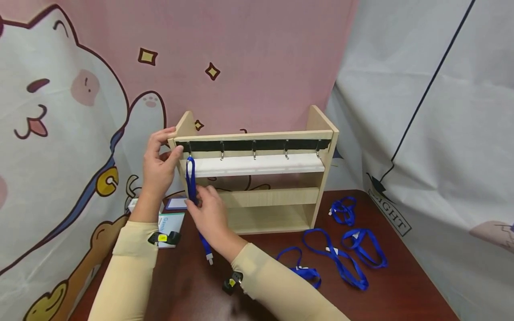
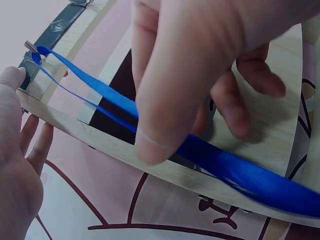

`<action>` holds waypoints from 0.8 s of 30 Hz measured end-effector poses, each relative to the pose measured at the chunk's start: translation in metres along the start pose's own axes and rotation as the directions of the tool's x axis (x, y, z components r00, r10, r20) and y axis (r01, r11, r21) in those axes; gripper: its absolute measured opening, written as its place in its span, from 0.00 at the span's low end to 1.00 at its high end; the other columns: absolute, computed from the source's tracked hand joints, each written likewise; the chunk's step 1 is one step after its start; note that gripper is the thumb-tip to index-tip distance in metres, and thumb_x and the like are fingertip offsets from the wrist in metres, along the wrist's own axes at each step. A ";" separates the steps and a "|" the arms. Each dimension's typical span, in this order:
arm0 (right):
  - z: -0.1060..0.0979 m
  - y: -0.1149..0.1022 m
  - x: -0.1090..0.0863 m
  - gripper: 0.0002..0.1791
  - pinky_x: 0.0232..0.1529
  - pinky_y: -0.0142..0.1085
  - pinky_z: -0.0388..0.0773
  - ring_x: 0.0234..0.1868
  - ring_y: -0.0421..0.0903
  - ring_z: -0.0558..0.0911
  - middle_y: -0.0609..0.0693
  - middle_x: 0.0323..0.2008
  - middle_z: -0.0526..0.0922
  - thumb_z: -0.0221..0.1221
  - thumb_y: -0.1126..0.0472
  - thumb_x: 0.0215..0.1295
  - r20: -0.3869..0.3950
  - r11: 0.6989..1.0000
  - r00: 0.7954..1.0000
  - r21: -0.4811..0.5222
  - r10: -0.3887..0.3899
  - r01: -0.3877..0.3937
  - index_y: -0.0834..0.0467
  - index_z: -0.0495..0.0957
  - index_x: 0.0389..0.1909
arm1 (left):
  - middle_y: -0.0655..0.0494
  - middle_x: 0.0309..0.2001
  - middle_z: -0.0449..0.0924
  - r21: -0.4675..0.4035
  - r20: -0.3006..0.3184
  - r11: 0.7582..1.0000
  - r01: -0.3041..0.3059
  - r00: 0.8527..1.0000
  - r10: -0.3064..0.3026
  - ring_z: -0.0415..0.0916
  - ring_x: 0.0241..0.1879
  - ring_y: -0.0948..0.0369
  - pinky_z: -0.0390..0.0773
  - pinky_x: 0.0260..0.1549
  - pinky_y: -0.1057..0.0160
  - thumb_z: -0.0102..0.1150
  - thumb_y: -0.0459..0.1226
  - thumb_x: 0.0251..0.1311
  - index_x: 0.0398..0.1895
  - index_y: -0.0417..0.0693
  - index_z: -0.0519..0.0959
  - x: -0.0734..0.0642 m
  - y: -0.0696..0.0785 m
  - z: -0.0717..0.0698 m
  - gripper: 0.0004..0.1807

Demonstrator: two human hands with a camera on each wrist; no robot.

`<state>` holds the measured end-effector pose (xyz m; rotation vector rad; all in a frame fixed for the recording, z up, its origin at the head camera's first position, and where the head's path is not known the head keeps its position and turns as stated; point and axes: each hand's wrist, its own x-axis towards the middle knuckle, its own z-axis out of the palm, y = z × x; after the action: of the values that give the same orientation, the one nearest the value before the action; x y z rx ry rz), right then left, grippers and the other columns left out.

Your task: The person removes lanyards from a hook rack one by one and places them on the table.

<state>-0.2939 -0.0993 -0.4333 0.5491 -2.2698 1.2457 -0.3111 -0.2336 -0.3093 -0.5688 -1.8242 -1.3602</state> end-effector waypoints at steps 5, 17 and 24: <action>0.004 -0.001 0.002 0.18 0.31 0.29 0.70 0.30 0.35 0.75 0.42 0.37 0.80 0.73 0.47 0.74 -0.045 1.000 0.999 -0.018 -0.003 0.002 0.53 0.90 0.56 | 0.41 0.74 0.74 -0.009 0.002 1.000 0.004 1.000 -0.004 0.72 0.63 0.63 0.77 0.50 0.67 0.62 0.25 0.76 0.66 0.31 0.76 0.000 -0.001 0.001 0.19; 0.009 0.002 0.008 0.06 0.30 0.28 0.71 0.30 0.38 0.79 0.44 0.36 0.83 0.72 0.57 0.74 -0.130 1.000 0.991 0.010 -0.024 0.025 0.56 0.93 0.42 | 0.44 0.73 0.75 -0.003 -0.005 1.000 -0.001 1.000 0.001 0.72 0.63 0.62 0.77 0.50 0.68 0.61 0.25 0.76 0.66 0.31 0.77 0.000 0.002 0.002 0.18; 0.006 0.005 0.009 0.05 0.33 0.25 0.74 0.32 0.37 0.79 0.45 0.35 0.84 0.70 0.62 0.75 -0.153 0.991 0.988 0.128 -0.025 0.045 0.59 0.93 0.40 | 0.44 0.73 0.75 0.000 -0.006 1.000 -0.006 1.000 0.006 0.72 0.63 0.62 0.77 0.49 0.68 0.61 0.25 0.76 0.66 0.30 0.77 0.000 -0.003 0.001 0.18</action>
<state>-0.3052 -0.1028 -0.4336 0.5211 -2.0561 1.3781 -0.3140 -0.2333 -0.3111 -0.5693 -1.8168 -1.3563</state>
